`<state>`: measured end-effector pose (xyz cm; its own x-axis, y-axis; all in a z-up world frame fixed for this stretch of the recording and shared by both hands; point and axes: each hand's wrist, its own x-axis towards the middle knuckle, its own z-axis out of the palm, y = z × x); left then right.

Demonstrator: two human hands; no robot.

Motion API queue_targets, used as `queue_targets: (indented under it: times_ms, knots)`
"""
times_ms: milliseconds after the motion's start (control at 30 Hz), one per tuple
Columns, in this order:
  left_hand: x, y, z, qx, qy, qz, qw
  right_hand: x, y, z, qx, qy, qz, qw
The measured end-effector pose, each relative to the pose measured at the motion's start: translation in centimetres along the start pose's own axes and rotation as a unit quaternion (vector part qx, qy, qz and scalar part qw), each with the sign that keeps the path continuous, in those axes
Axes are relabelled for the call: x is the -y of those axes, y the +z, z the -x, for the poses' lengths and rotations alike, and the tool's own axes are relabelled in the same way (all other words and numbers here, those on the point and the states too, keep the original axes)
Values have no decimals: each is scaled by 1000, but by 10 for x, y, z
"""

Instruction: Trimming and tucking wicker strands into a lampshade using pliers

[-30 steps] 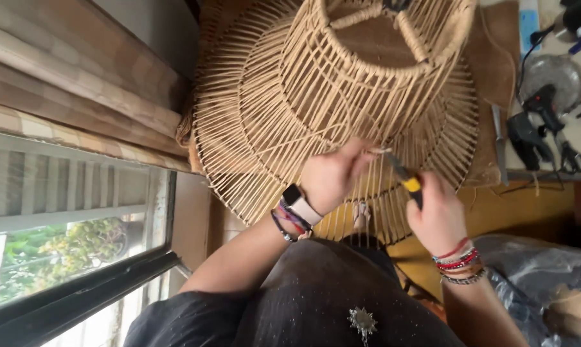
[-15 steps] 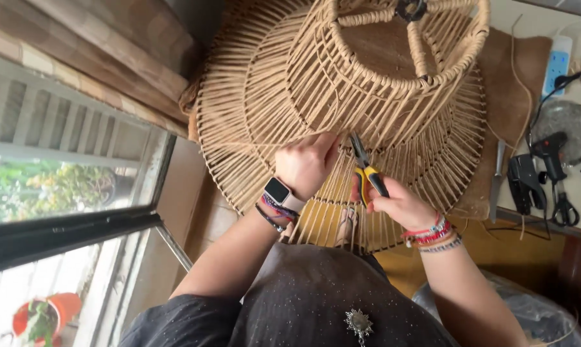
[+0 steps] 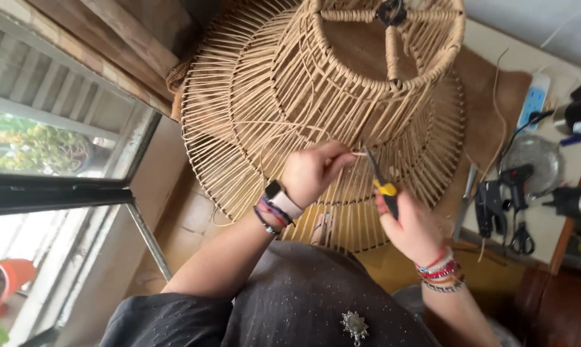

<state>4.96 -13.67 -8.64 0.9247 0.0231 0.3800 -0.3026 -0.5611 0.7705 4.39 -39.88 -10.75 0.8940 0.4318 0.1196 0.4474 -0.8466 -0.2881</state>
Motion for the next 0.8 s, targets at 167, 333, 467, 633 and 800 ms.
queue_targets:
  times_ms: [167,333,467,633,800]
  knots:
    - [8,-9,11,-56,-74,-115,989,24,-3,-39,237,87,-366,896]
    - [16,-1,15,-68,-72,-216,971,30,-16,-60,299,114,-489,811]
    - [9,-4,13,-57,-76,-215,972,26,-9,-74,320,107,-520,785]
    - [13,6,15,-116,-41,-156,980,-21,-4,-44,151,15,-123,981]
    - [-35,24,-3,-127,9,-44,991,-97,-22,-9,98,-4,-84,992]
